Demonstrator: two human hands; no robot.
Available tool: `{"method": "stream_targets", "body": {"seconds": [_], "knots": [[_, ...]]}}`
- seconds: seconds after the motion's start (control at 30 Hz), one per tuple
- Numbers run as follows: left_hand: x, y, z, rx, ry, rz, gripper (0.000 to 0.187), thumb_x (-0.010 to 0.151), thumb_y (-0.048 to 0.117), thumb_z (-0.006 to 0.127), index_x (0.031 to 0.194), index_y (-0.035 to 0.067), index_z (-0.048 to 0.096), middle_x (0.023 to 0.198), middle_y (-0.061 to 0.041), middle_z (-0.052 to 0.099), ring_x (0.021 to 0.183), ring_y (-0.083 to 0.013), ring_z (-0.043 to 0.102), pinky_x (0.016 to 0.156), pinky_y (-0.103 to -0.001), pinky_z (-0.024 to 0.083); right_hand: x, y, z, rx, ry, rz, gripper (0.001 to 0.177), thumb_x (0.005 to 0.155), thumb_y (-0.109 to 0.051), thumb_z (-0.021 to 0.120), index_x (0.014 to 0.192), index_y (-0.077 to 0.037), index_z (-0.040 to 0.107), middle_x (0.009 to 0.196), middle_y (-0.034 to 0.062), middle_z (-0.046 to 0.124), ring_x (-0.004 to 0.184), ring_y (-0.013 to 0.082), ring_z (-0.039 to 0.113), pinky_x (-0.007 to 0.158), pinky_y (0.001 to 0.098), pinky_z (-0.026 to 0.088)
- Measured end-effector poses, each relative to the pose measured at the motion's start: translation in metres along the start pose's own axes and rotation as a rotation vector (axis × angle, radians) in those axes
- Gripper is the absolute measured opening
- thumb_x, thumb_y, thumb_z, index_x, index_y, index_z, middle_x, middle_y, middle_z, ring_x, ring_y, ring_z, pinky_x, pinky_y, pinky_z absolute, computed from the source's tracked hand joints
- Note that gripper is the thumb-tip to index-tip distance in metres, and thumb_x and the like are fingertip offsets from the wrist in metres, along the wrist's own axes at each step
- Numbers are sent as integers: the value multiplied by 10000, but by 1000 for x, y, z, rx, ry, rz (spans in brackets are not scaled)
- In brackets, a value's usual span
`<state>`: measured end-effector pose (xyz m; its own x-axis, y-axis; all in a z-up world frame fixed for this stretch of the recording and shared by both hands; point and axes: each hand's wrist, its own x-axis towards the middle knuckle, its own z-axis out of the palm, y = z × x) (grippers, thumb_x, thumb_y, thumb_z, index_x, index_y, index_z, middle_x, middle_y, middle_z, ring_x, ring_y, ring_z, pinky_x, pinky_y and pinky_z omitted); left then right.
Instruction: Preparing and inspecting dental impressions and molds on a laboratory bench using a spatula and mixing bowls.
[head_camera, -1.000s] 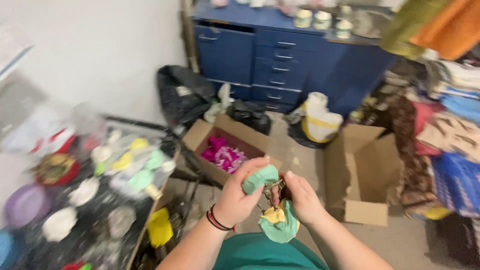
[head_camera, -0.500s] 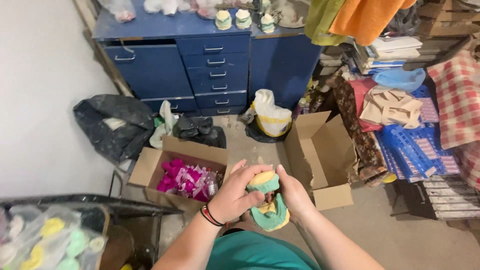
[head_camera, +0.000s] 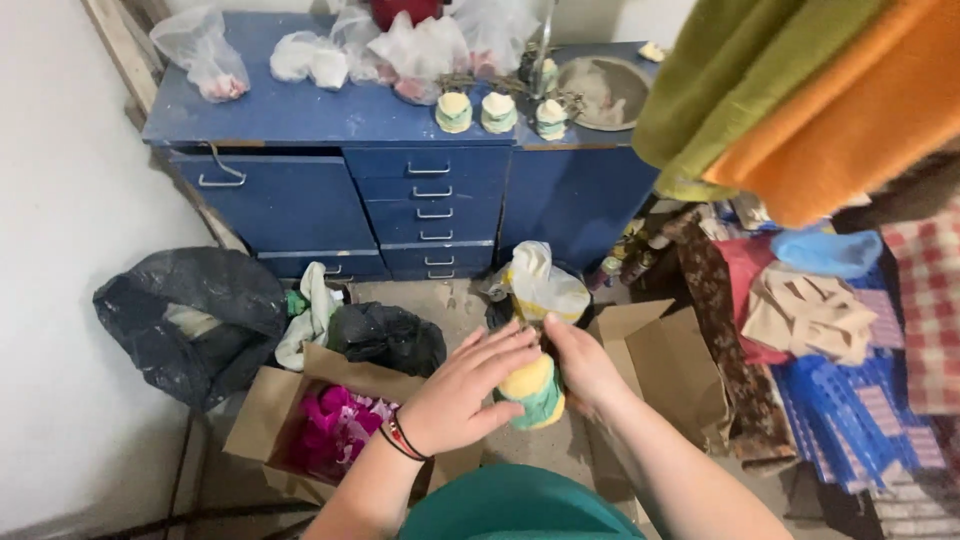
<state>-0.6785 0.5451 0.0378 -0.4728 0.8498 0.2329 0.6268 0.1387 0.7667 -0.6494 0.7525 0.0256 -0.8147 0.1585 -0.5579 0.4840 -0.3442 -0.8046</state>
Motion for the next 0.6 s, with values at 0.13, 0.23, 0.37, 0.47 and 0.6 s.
{"method": "stream_targets", "body": {"seconds": [0.13, 0.23, 0.37, 0.47, 0.6], "knots": [[13, -39, -28, 114, 177, -85, 553, 1009, 205, 628, 1529, 87, 482, 1636, -135, 418, 1546, -359, 309, 1255, -573, 225, 60, -46, 16, 80, 14, -29, 564, 988, -397, 518, 1257, 79, 661, 1262, 267, 731, 1101, 353, 700, 976, 463, 562], [-7, -75, -38, 87, 384, -240, 441, 1012, 189, 583, 1437, 71, 591, 1455, -142, 589, 1369, -338, 506, 1152, -518, 409, 115, -69, 17, 104, 107, -28, 553, 991, -387, 531, 1281, 71, 641, 1276, 270, 721, 1114, 360, 697, 995, 461, 558], [-41, -125, -46, 36, 554, -862, 375, 1016, 326, 495, 1274, 249, 756, 1036, 46, 814, 859, -128, 746, 772, -300, 586, 206, -98, 5, 131, 225, -83, 421, 1040, -358, 546, 1208, 12, 653, 1206, 207, 731, 1074, 305, 695, 973, 432, 561], [-36, -137, -70, -90, 635, -1402, 409, 1013, 397, 493, 1271, 239, 768, 1321, 68, 772, 1214, -152, 705, 1060, -326, 515, 283, -134, -14, -27, 300, -230, 450, 1014, -384, 561, 1228, -5, 675, 1285, 124, 716, 1122, 192, 653, 984, 364, 509], [-82, -237, -41, 38, 656, -1698, 394, 953, 564, 553, 1162, 342, 802, 1066, 1, 809, 1004, -245, 746, 895, -354, 542, 387, -226, -43, -452, 385, -373, 576, 1011, -473, 481, 1360, -53, 665, 1411, 103, 667, 1281, 177, 605, 1091, 347, 418]]}}
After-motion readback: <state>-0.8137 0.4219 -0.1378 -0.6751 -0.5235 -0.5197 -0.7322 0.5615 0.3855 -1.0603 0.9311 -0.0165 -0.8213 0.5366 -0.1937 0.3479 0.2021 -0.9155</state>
